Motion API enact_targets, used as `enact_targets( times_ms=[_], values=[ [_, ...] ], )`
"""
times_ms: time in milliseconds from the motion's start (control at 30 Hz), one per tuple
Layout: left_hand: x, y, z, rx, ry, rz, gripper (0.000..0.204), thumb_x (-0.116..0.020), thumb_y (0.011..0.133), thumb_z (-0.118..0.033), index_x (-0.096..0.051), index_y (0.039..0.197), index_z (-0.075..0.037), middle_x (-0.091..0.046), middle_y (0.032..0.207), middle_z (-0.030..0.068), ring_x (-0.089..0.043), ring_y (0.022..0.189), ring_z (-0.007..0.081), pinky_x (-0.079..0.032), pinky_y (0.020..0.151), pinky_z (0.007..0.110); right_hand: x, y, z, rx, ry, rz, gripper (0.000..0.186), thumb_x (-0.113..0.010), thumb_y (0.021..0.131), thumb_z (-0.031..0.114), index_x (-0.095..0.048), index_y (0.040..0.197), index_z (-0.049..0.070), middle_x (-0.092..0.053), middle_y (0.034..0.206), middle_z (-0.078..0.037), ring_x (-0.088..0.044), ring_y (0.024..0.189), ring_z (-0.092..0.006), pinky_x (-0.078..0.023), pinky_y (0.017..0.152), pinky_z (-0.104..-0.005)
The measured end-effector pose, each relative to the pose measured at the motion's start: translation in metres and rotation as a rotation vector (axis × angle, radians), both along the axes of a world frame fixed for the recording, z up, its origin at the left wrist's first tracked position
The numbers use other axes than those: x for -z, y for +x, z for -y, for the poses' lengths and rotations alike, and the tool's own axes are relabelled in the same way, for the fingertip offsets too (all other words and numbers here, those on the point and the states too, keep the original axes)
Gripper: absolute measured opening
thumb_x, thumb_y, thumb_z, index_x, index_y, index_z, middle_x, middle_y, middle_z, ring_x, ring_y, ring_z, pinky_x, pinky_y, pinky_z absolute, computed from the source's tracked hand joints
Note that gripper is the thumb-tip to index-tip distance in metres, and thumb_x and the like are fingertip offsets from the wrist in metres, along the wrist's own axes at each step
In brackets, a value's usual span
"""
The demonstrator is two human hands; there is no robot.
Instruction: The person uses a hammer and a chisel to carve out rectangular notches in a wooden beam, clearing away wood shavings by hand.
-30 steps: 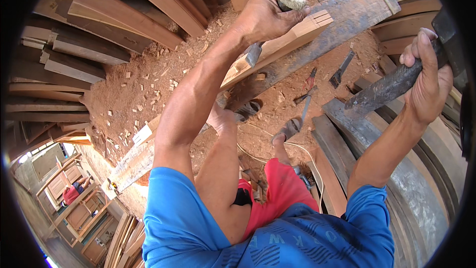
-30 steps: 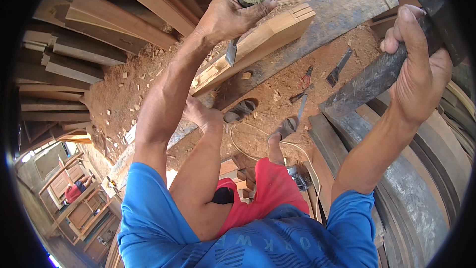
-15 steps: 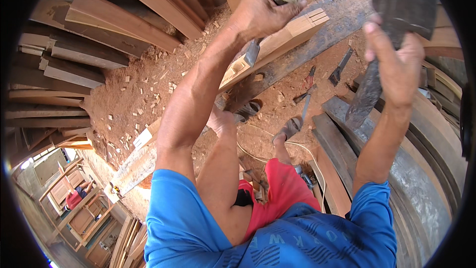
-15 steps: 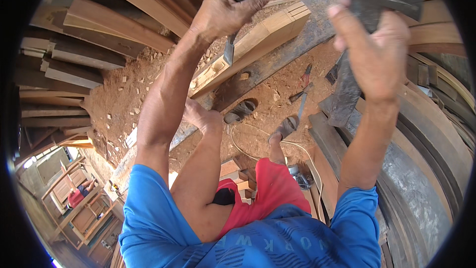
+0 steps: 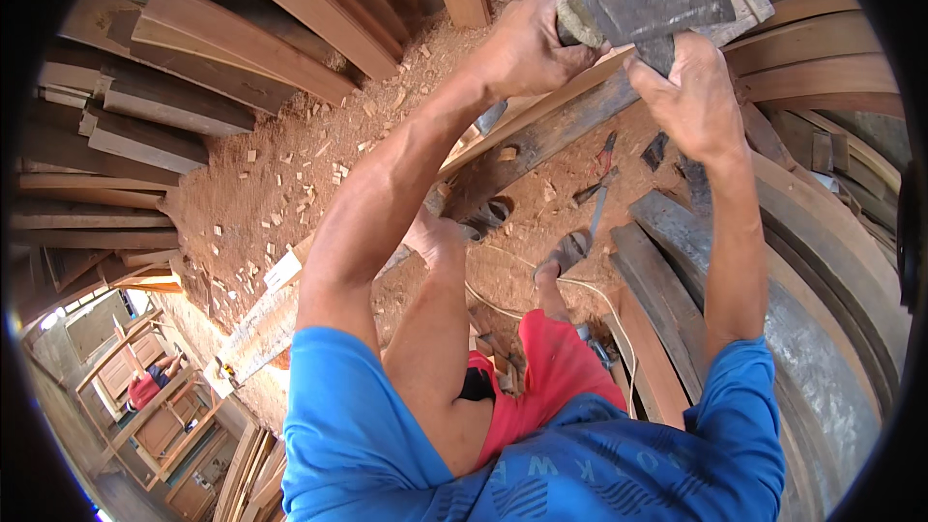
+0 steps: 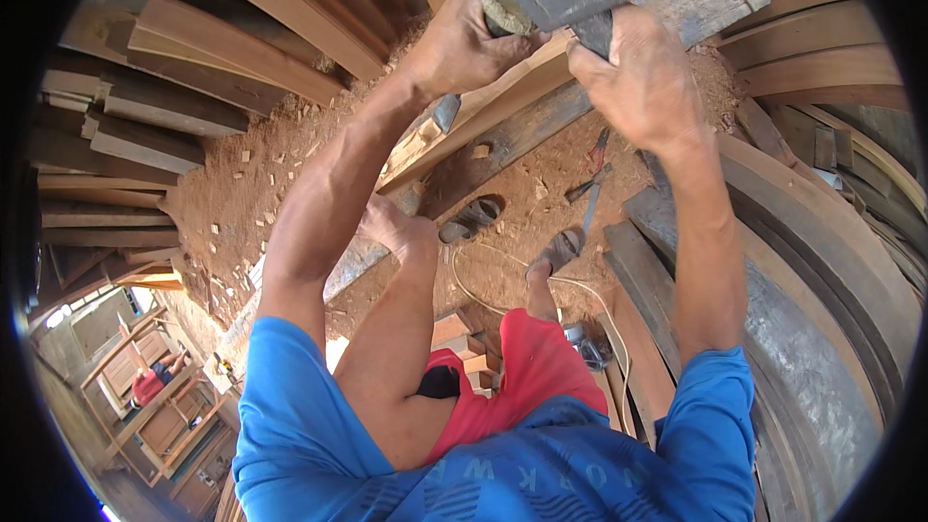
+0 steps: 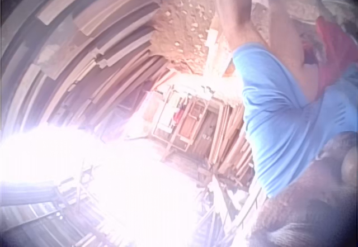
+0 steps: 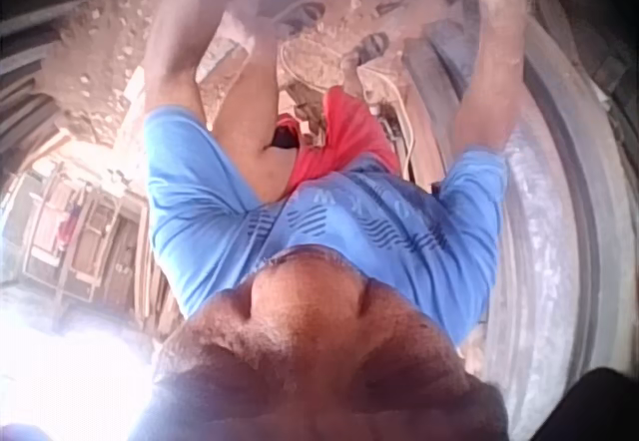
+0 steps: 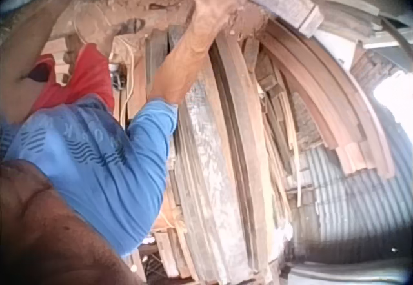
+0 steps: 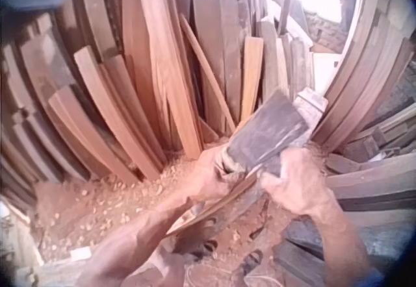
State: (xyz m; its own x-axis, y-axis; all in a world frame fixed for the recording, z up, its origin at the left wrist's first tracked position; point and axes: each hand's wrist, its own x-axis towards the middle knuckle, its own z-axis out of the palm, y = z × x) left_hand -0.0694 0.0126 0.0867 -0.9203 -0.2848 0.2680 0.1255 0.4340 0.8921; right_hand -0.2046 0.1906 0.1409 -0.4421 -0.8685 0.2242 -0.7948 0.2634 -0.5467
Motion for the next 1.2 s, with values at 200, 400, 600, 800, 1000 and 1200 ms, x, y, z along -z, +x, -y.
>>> enact_targets(
  times_ms=[200,400,600,800,1000,1200],
  values=[
    [0.001,-0.004,0.000,-0.015,-0.008,0.127,0.029,-0.081,0.092,-0.029,-0.069,0.102,-0.004,-0.068,0.084,-0.0017,-0.060,0.081,0.0085,-0.053,0.074,0.030,-0.064,-0.043,-0.022,0.234,-0.249,0.320,0.029,-0.070,0.094,0.031,-0.069,0.087,0.003,-0.062,0.070,-0.002,-0.056,0.061,-0.0100,-0.046,0.062,-0.0288],
    [0.008,-0.007,0.001,-0.019,-0.061,0.136,0.028,-0.079,0.093,-0.031,-0.070,0.100,-0.005,-0.069,0.084,-0.0013,-0.060,0.079,0.0097,-0.053,0.074,0.032,-0.006,-0.032,0.009,0.258,0.157,-0.050,0.031,-0.070,0.091,0.030,-0.066,0.087,-0.001,-0.065,0.082,-0.014,-0.063,0.076,-0.0251,-0.051,0.075,-0.0449],
    [0.012,-0.001,-0.002,-0.047,-0.096,0.175,0.030,-0.081,0.092,-0.032,-0.072,0.104,-0.005,-0.073,0.088,0.0035,-0.065,0.082,0.0135,-0.054,0.076,0.034,-0.013,-0.036,-0.005,0.184,-0.065,0.251,0.048,-0.073,0.089,0.043,-0.062,0.065,0.003,-0.057,0.054,-0.006,-0.056,0.051,-0.0181,-0.047,0.054,-0.0411],
    [0.010,-0.011,-0.007,-0.028,-0.130,0.152,0.034,-0.082,0.090,-0.033,-0.071,0.105,-0.005,-0.073,0.087,0.0034,-0.064,0.081,0.0127,-0.054,0.076,0.035,0.008,-0.070,-0.021,0.315,0.072,0.166,0.038,-0.069,0.094,0.035,-0.066,0.079,0.000,-0.064,0.075,-0.009,-0.060,0.066,-0.0194,-0.049,0.065,-0.0394],
    [0.006,0.015,-0.006,-0.072,-0.130,0.101,0.033,-0.082,0.091,-0.032,-0.068,0.102,-0.004,-0.069,0.083,0.0009,-0.061,0.078,0.0099,-0.054,0.073,0.031,-0.003,-0.007,-0.006,0.124,0.099,0.164,0.036,-0.074,0.088,0.030,-0.065,0.079,-0.003,-0.069,0.082,-0.017,-0.065,0.072,-0.0247,-0.053,0.072,-0.0401],
    [-0.002,0.016,-0.007,-0.066,-0.079,0.103,0.030,-0.081,0.092,-0.031,-0.066,0.097,-0.006,-0.065,0.081,-0.0031,-0.060,0.077,0.0071,-0.053,0.072,0.027,-0.018,-0.047,-0.014,0.283,-0.489,0.381,0.037,-0.071,0.094,0.034,-0.066,0.075,0.002,-0.059,0.062,-0.006,-0.054,0.053,-0.0158,-0.046,0.056,-0.0330]
  ],
)
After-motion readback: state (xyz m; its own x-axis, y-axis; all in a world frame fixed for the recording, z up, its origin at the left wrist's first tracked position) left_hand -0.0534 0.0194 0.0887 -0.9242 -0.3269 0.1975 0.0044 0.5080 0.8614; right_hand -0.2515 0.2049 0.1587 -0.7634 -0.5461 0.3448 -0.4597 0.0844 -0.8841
